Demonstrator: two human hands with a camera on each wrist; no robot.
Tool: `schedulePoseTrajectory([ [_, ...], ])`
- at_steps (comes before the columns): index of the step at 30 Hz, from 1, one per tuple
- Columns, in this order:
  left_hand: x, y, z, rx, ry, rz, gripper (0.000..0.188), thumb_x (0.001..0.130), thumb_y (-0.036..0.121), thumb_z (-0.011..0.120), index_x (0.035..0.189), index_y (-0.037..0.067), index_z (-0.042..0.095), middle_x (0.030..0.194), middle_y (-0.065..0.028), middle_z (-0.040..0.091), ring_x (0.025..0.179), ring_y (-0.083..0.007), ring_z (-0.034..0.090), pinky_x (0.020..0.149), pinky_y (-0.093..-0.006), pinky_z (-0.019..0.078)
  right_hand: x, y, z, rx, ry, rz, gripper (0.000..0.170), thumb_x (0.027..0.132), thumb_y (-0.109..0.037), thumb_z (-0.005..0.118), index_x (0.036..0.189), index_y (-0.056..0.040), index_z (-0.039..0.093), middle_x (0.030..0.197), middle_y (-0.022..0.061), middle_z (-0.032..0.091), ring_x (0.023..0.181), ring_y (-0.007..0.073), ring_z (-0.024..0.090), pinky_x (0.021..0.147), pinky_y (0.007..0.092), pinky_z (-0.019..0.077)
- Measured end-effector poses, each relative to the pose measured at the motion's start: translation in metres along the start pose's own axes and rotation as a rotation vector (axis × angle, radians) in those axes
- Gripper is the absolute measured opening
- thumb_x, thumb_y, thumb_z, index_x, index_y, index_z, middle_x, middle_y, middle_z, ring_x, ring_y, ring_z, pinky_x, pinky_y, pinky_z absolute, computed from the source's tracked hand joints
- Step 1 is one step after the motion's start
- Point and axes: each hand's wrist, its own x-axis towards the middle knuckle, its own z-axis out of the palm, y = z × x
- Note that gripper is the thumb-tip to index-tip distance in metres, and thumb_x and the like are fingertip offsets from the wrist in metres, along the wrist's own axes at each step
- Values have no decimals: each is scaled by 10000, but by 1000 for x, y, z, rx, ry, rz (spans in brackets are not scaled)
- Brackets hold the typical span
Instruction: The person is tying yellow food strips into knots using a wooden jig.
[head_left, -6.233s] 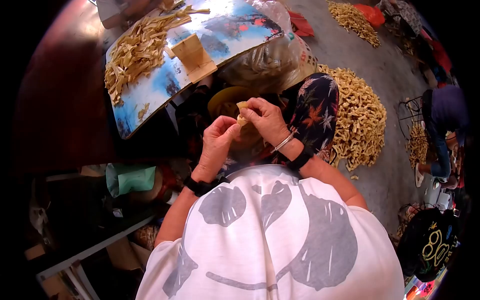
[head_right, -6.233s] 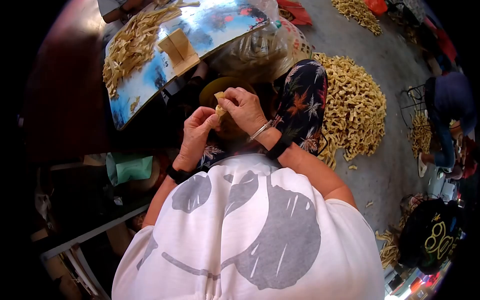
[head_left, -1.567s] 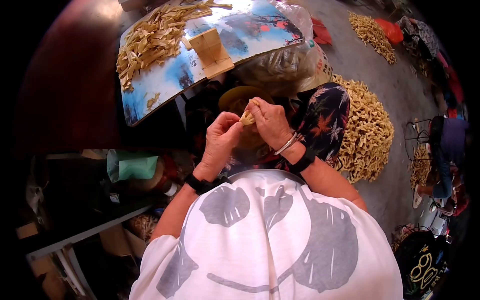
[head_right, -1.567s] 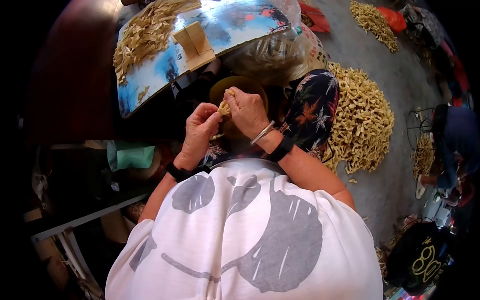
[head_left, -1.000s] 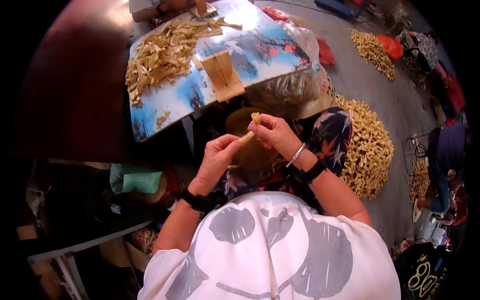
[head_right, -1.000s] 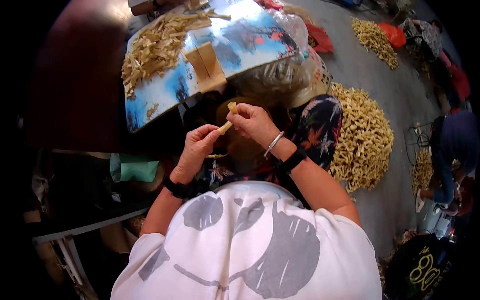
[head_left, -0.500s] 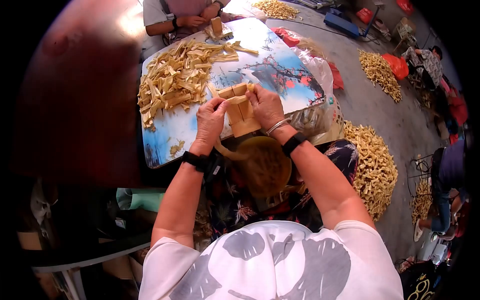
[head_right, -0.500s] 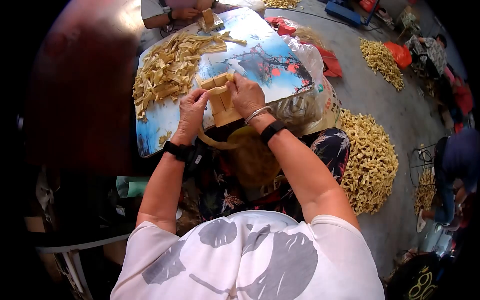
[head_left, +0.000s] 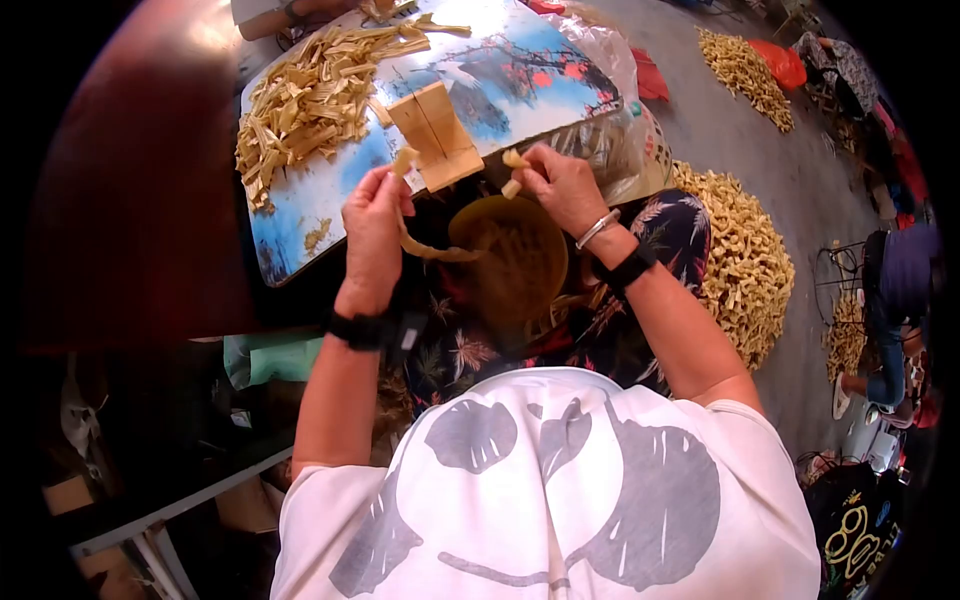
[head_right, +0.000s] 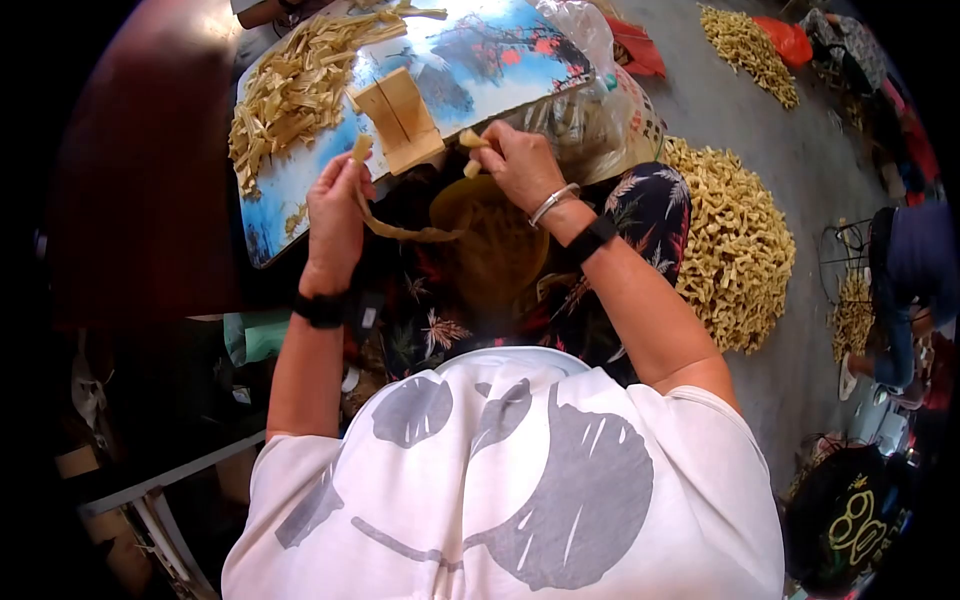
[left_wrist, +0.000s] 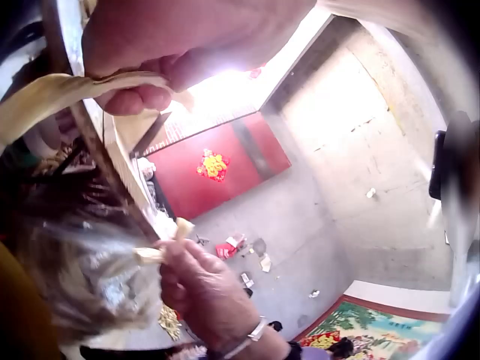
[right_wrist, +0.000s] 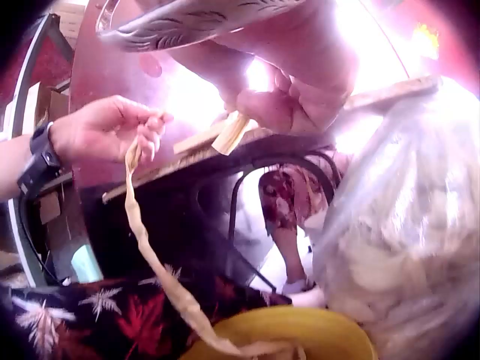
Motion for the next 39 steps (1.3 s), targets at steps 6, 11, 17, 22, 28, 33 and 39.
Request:
schedulePoseTrajectory([
  [6,-74,-35,46,56,-164,-66,176,971,128,595,1107,36,659,875,-1,668,798,-80,600,733,-217,460,-65,-24,22,177,-103,-26,435,885,-324,685,1208,-42,611,935,158,620,809,301,634,733,372,511],
  [11,-97,-63,49,79,-98,-285,168,975,224,604,1018,69,656,875,-13,666,770,-113,624,695,-250,503,-89,-53,18,326,28,25,179,924,-172,619,1012,-31,685,929,154,595,824,301,617,731,374,507],
  [17,-110,-54,42,-600,-216,-948,200,961,239,607,955,42,637,936,-68,681,814,-178,664,757,-310,558,-139,-76,8,358,-93,-165,117,895,-139,640,913,-24,631,874,163,627,782,360,630,677,392,519],
  [22,-104,-65,39,179,-265,-493,170,917,-24,558,1052,-3,659,878,-55,670,695,-196,617,650,-286,512,-146,-68,1,321,-36,-106,112,907,-134,626,908,-22,628,937,170,644,801,373,629,729,398,521],
  [28,-121,-18,56,1135,-507,565,304,816,-55,596,1098,46,647,809,-117,559,696,-307,617,624,-352,514,-127,-46,11,708,-18,379,265,1006,-229,537,953,13,631,843,98,678,665,166,673,500,292,539],
  [33,-119,-15,54,1232,-320,740,351,785,-46,627,1122,47,647,839,-119,558,695,-304,630,604,-367,533,-122,-34,33,809,-196,750,322,986,-314,559,1000,-8,658,792,86,682,654,186,669,529,280,524],
  [39,-116,-20,50,1185,-317,629,318,789,-34,620,1100,29,640,867,-121,550,746,-304,638,631,-360,531,-124,-38,30,598,-195,377,259,929,-257,621,1005,-11,656,867,134,702,780,227,677,705,348,524],
])
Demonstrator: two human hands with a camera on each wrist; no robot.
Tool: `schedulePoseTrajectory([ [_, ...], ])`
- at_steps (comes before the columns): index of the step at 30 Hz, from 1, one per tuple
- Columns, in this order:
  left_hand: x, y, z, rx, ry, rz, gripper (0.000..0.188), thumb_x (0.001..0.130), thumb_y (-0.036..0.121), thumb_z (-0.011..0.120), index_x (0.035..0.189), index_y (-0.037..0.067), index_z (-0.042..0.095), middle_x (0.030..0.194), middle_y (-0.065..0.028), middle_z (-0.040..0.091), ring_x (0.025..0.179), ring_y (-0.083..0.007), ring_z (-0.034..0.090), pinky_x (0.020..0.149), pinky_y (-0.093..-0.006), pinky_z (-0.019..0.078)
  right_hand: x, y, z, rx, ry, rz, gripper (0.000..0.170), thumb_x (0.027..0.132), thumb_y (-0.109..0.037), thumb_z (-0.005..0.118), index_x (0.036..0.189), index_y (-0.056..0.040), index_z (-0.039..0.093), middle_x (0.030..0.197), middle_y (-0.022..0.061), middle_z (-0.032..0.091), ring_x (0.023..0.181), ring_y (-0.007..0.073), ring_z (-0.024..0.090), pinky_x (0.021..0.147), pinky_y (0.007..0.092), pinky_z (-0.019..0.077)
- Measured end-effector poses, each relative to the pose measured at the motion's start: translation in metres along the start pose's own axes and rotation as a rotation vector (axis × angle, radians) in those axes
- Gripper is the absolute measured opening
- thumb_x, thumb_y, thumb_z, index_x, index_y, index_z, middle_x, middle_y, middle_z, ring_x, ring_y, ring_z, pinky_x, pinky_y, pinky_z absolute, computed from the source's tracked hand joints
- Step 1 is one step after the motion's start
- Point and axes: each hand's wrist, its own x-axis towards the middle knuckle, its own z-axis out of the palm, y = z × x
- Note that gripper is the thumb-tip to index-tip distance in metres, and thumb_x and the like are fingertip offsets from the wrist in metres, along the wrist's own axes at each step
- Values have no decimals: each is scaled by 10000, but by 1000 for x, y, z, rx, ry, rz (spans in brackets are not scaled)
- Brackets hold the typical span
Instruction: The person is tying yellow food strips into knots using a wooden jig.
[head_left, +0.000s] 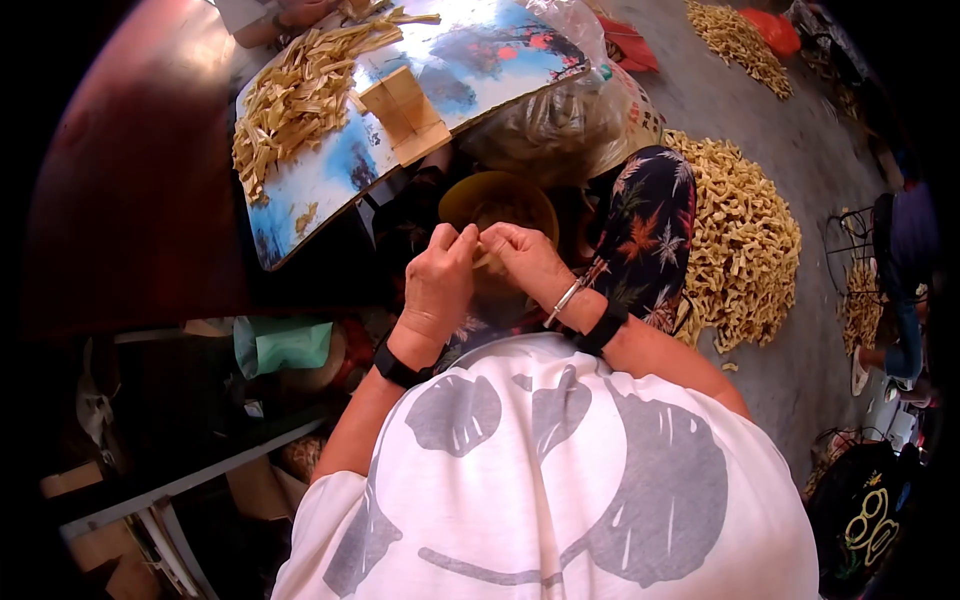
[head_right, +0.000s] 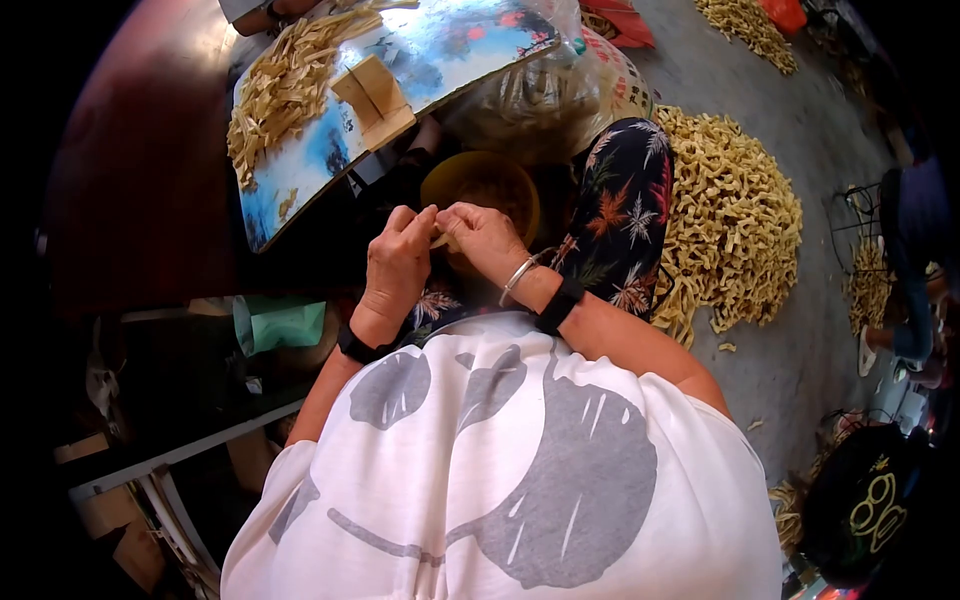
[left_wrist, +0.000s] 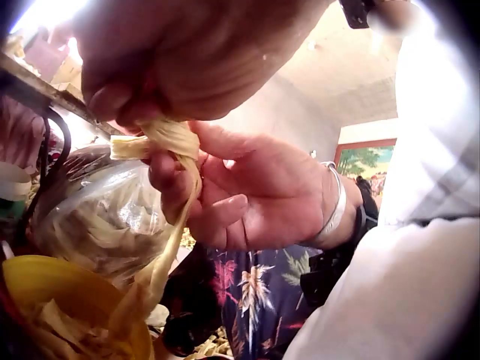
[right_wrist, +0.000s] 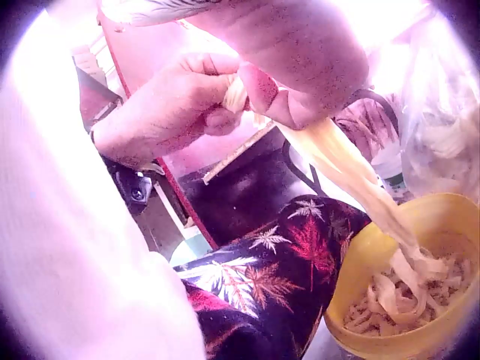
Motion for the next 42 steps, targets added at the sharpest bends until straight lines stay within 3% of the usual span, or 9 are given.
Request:
schedulePoseTrajectory([
  [4,0,-2,0,-329,-51,-84,296,816,-62,584,1094,17,648,911,-149,561,795,-339,628,688,-386,523,-4,0,-5,-90,-42,-136,247,938,-252,611,1034,-30,662,888,91,708,767,187,663,715,320,522],
  [7,0,-4,-2,-409,-44,-29,332,809,-87,569,1117,14,640,938,-169,561,815,-349,621,713,-386,522,-9,-14,-12,314,-242,257,252,967,-267,586,1094,-60,655,969,25,686,810,119,630,751,276,513],
  [10,-1,-7,4,-359,24,-1,350,823,-108,558,1139,24,633,940,-148,572,812,-312,627,723,-355,523,-10,-18,-17,795,-359,414,264,990,-280,565,1151,-81,631,1039,-17,639,901,69,587,793,252,504],
  [14,1,-5,11,-396,97,-176,315,802,-92,578,1095,16,617,932,-166,543,812,-325,617,717,-362,523,-9,-23,-19,908,-378,386,235,1004,-273,543,1130,-94,629,1045,-7,627,970,74,577,832,259,515],
  [18,-8,-8,7,-810,81,-497,103,910,29,618,1013,29,618,761,-33,599,653,-86,544,584,-221,447,1,-17,-15,484,-125,187,217,1001,-271,549,1077,-81,623,977,4,646,878,84,618,713,251,548],
  [27,-5,-32,11,-861,148,-549,64,912,40,639,974,24,639,754,-17,642,692,-86,590,644,-231,497,-21,-35,-14,-663,94,-488,138,931,-187,605,916,-63,544,721,115,637,655,301,654,552,372,514],
  [35,-6,3,10,-1900,38,-858,242,957,121,617,1171,16,576,1063,-98,673,951,-172,658,884,-304,529,-24,-35,-7,-788,236,-629,118,892,-155,635,923,-69,559,725,92,622,659,274,648,543,368,516],
  [39,-9,-6,16,-1585,151,-740,284,947,115,635,1202,5,575,1101,-89,667,985,-168,648,914,-297,514,-19,-37,-5,-639,196,-574,183,872,-158,660,1016,-60,605,798,100,634,701,267,657,596,368,529],
  [42,-14,-11,16,-1417,24,-611,281,951,111,631,1203,1,578,1068,-75,668,954,-145,640,866,-281,519,-6,-44,-9,-330,150,-347,229,860,-175,686,1039,-45,627,847,113,632,727,275,659,648,361,527],
])
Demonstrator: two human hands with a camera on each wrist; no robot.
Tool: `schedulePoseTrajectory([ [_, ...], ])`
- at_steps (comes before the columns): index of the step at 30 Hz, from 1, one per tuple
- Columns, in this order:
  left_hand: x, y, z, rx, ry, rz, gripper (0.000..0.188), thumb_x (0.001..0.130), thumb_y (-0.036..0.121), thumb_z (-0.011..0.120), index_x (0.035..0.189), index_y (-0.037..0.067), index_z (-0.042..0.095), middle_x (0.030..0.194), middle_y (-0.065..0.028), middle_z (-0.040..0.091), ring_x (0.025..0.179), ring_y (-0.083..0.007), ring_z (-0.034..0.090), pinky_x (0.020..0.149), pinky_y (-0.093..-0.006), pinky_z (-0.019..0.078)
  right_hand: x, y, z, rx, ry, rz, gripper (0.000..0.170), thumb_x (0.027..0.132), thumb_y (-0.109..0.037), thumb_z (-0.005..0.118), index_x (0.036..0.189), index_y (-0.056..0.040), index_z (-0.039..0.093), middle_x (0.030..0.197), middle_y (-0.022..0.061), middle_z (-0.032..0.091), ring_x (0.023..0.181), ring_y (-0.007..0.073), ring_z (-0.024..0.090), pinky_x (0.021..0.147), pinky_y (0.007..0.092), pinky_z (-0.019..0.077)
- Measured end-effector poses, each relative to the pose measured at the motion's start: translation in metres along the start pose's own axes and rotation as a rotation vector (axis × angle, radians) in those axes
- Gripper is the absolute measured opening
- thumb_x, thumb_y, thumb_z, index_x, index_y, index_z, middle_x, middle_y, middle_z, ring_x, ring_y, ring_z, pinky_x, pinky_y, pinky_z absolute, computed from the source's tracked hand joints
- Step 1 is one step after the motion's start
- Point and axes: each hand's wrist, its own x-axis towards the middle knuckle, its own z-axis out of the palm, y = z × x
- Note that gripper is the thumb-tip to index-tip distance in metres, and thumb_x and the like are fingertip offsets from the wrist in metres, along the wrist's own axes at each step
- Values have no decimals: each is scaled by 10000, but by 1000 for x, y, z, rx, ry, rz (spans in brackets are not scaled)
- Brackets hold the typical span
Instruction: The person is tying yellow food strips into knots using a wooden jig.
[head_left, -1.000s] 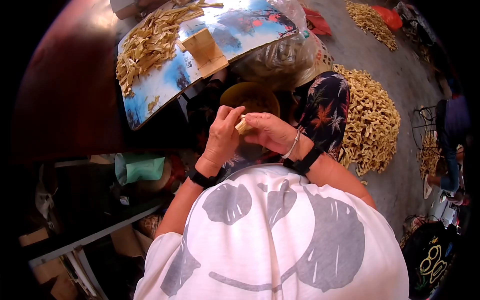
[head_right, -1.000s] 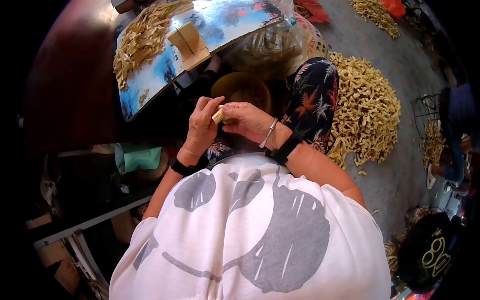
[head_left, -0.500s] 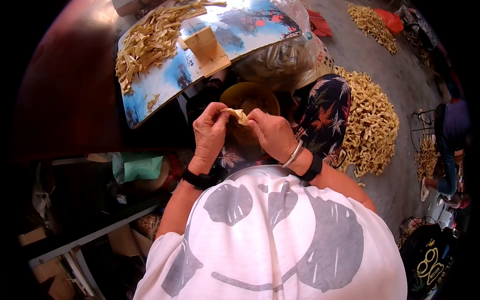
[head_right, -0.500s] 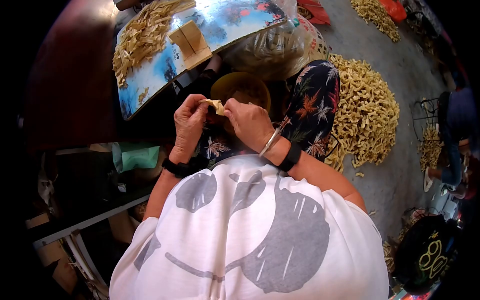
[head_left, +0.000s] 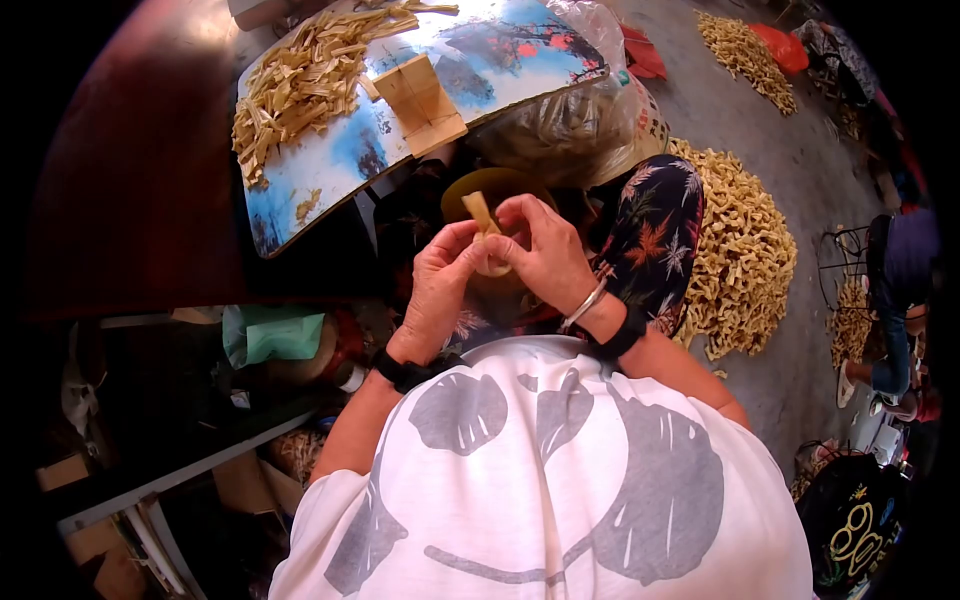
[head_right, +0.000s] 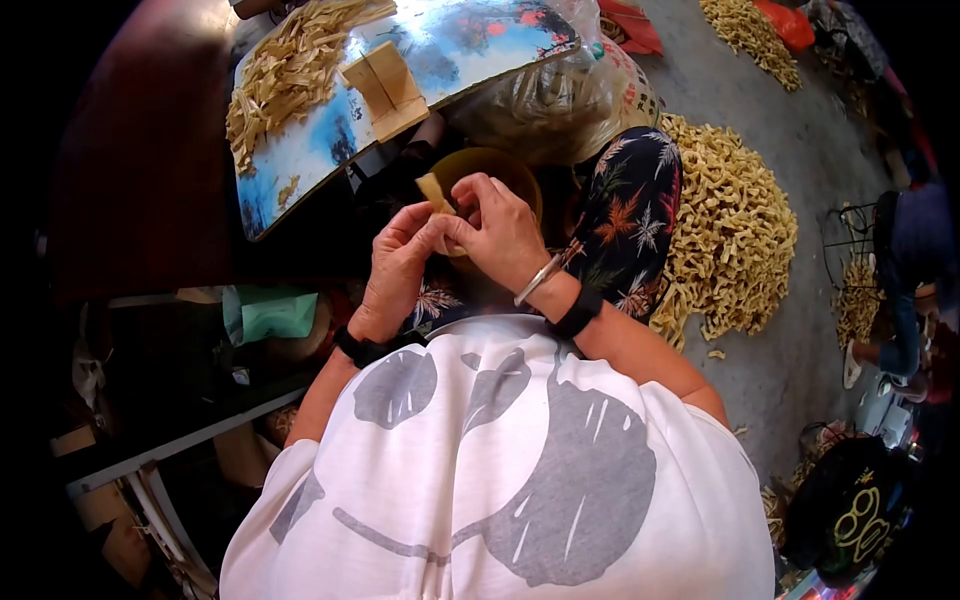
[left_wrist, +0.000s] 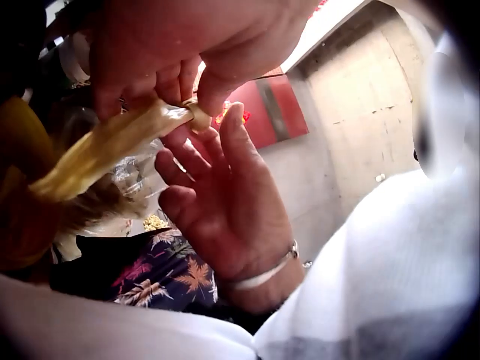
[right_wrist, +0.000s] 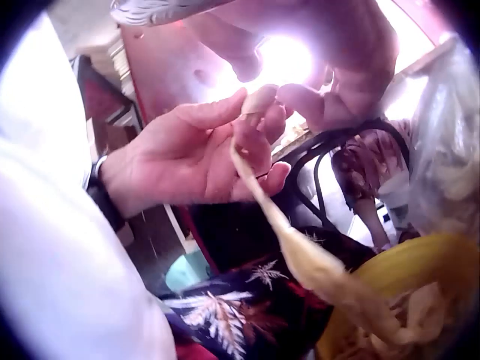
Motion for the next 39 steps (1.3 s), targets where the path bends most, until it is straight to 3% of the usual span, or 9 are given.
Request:
schedulePoseTrajectory([
  [4,-4,1,4,-111,-60,-113,186,943,110,640,1099,15,606,967,-35,664,820,-110,619,756,-246,512,10,23,6,193,-23,66,278,869,-212,704,1052,-16,629,872,121,630,721,260,656,663,330,514],
  [5,-5,0,2,-52,-52,-99,176,944,115,639,1089,21,604,938,-26,655,795,-105,610,745,-241,508,12,25,3,126,-13,94,284,887,-228,700,1057,-17,615,843,101,629,730,195,648,657,310,508],
  [9,-3,4,4,-5,12,-128,133,957,139,623,1047,45,593,795,19,576,668,-72,527,660,-213,467,17,17,-7,630,-249,452,254,874,-240,719,996,-44,613,821,42,634,735,108,589,666,304,497],
  [12,-1,8,6,-200,23,-233,99,975,154,595,1005,60,588,700,54,468,574,-42,410,555,-200,385,9,34,21,480,-183,122,241,850,-234,739,945,-52,613,789,15,619,673,71,548,604,255,464],
  [16,-8,14,1,-348,-16,-342,119,987,181,581,950,68,579,647,75,374,514,-25,288,470,-202,260,32,33,9,483,-85,342,258,780,-207,790,829,-42,598,680,-34,551,614,35,470,555,217,404],
  [24,-6,19,-1,-197,-86,-328,195,996,222,579,969,35,631,588,86,328,481,-28,266,460,-200,248,42,16,12,676,-118,531,174,821,-156,753,800,-25,641,714,-48,587,650,29,467,598,218,411],
  [32,28,52,-14,-24,-56,-293,196,994,204,562,924,33,628,581,87,358,473,-28,294,454,-195,259,88,15,6,560,-70,448,193,897,-209,702,823,-37,653,701,-67,567,603,30,455,551,211,382],
  [34,53,71,-25,275,15,-130,216,982,218,576,886,41,654,604,72,416,508,-23,363,465,-184,302,110,7,2,636,-126,394,197,926,-218,671,868,-32,653,701,-64,573,577,40,465,531,211,391],
  [39,122,93,-59,850,233,395,166,931,153,631,900,3,695,653,33,544,596,-65,478,553,-240,392,167,9,21,275,1,90,220,943,-226,638,912,-7,637,683,64,656,590,122,645,549,295,501],
])
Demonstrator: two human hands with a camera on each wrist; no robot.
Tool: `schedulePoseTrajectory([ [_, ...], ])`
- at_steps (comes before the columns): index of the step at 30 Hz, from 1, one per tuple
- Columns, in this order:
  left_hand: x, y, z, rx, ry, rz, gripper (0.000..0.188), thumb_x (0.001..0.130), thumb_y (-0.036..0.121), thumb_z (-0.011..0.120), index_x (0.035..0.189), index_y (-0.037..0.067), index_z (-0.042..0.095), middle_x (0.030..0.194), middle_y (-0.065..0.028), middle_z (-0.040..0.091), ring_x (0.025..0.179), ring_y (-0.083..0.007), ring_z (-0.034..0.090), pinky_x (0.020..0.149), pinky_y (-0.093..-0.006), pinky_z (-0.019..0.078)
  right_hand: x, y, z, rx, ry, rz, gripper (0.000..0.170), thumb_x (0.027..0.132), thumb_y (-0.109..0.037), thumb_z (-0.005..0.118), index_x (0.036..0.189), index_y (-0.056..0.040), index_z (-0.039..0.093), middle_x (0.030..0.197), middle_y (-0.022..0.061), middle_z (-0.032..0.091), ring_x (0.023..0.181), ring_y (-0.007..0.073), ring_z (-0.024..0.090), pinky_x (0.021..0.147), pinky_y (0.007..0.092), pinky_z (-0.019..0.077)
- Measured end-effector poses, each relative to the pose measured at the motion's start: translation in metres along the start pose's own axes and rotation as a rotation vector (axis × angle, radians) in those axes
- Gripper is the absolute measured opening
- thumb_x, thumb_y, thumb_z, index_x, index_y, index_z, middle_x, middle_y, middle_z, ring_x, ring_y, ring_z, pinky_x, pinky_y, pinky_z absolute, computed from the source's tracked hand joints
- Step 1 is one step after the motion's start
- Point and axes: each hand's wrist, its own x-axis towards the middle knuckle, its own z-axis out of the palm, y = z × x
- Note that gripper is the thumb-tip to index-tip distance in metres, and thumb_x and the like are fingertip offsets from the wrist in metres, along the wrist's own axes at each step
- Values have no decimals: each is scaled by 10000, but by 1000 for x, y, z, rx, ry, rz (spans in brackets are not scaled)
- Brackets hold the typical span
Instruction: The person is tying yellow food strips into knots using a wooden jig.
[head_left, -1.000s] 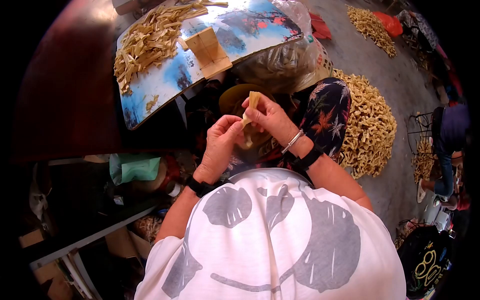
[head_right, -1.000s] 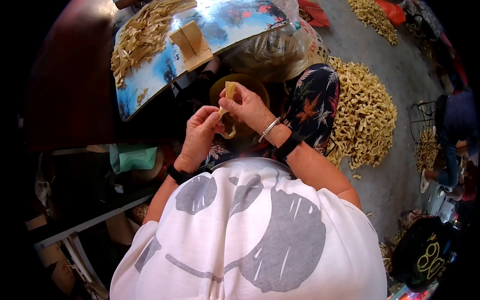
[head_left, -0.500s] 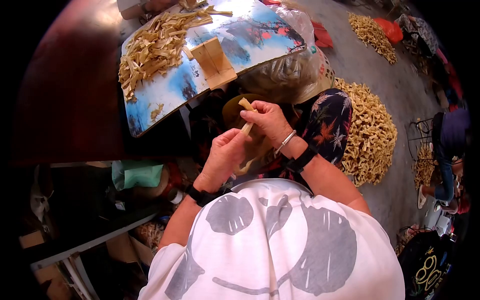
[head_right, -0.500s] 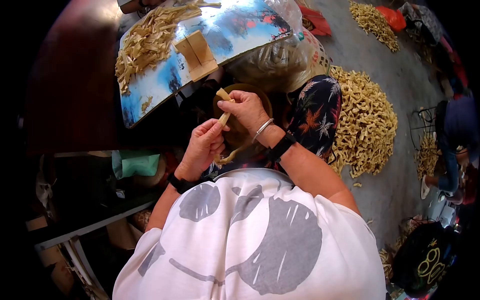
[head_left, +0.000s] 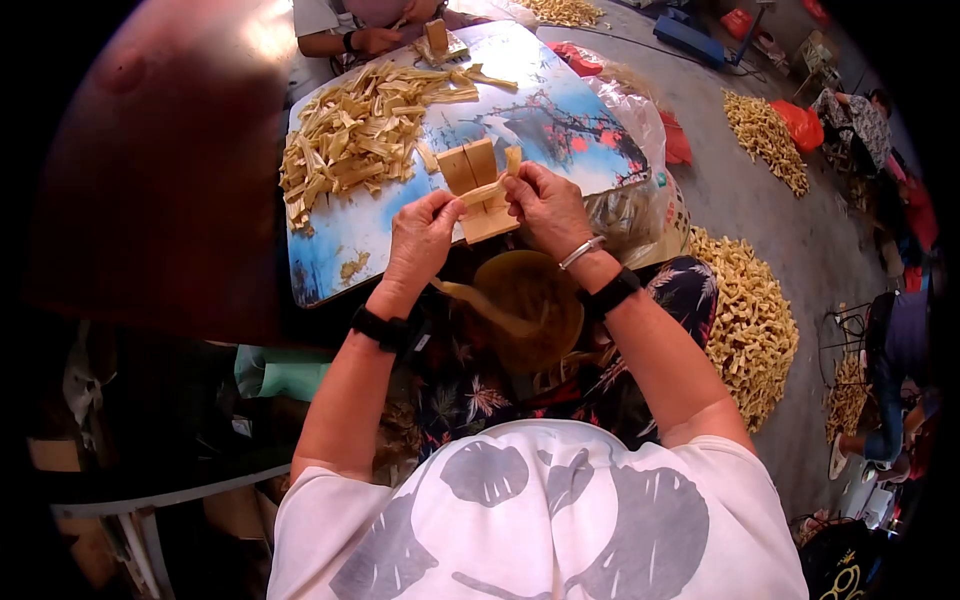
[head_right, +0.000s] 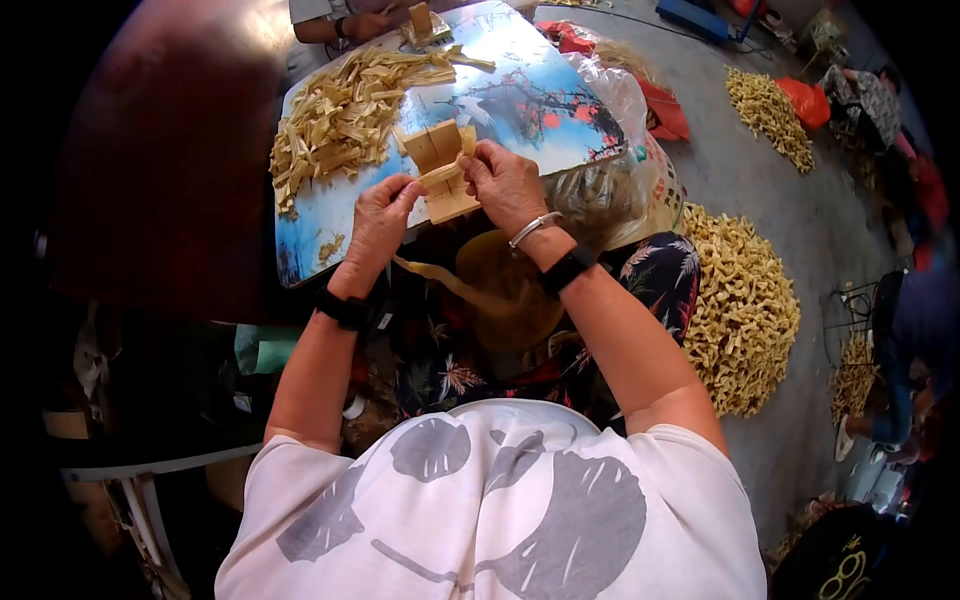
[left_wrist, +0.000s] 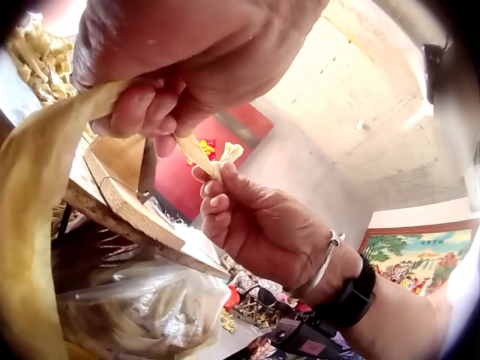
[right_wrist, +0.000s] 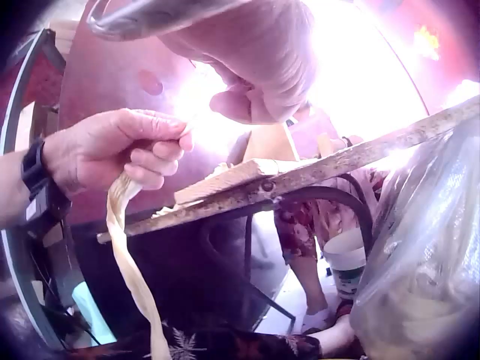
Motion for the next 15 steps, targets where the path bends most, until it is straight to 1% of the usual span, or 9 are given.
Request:
schedulePoseTrajectory([
  [3,25,-12,3,60,74,-31,158,926,152,638,888,11,699,621,32,529,596,-56,478,548,-242,394,23,6,10,-183,87,-117,189,926,-196,645,894,-10,632,718,125,666,604,204,661,568,330,507],
  [4,30,-14,6,28,110,-31,163,923,158,641,879,13,703,602,31,522,592,-57,480,542,-247,394,30,12,15,-217,122,-164,144,898,-159,648,899,-17,623,775,171,656,683,302,659,619,389,512],
  [7,41,-36,15,-34,134,-35,180,926,170,635,875,10,703,600,29,525,587,-54,477,538,-250,395,44,30,21,-464,175,-350,144,885,-163,639,895,-23,610,808,173,648,765,348,644,673,438,505],
  [8,42,-43,19,-36,179,-49,187,928,174,631,874,9,704,603,32,525,587,-52,475,538,-247,393,45,34,21,-524,108,-350,151,880,-182,628,895,-33,605,828,174,642,814,377,628,702,467,495],
  [10,41,-51,28,-40,257,-81,202,933,181,624,872,7,706,609,36,527,586,-49,471,537,-241,387,44,43,18,-656,128,-345,159,884,-198,622,890,-40,607,829,178,637,827,381,625,704,468,496],
  [11,40,-54,29,-70,253,-89,210,935,185,620,864,8,708,616,36,529,591,-49,470,538,-238,384,41,47,15,-722,136,-339,163,886,-206,619,888,-43,608,829,181,635,834,383,623,705,468,496],
  [13,41,-55,27,-128,251,-99,229,940,191,612,848,8,713,629,36,535,601,-48,469,539,-233,376,36,44,6,-668,80,-307,169,897,-208,606,926,-43,619,832,172,658,814,383,635,703,462,501],
  [14,38,-54,23,-153,205,-129,212,950,186,596,919,12,714,668,45,523,597,-48,450,539,-222,360,31,38,0,-617,61,-268,169,901,-205,600,935,-41,621,834,169,666,807,382,640,701,460,503],
  [15,33,-54,20,-377,147,-204,207,956,182,587,953,11,704,678,50,511,591,-46,439,537,-218,356,24,34,-8,-568,43,-224,170,905,-201,594,944,-38,622,836,166,674,800,382,644,699,457,505],
])
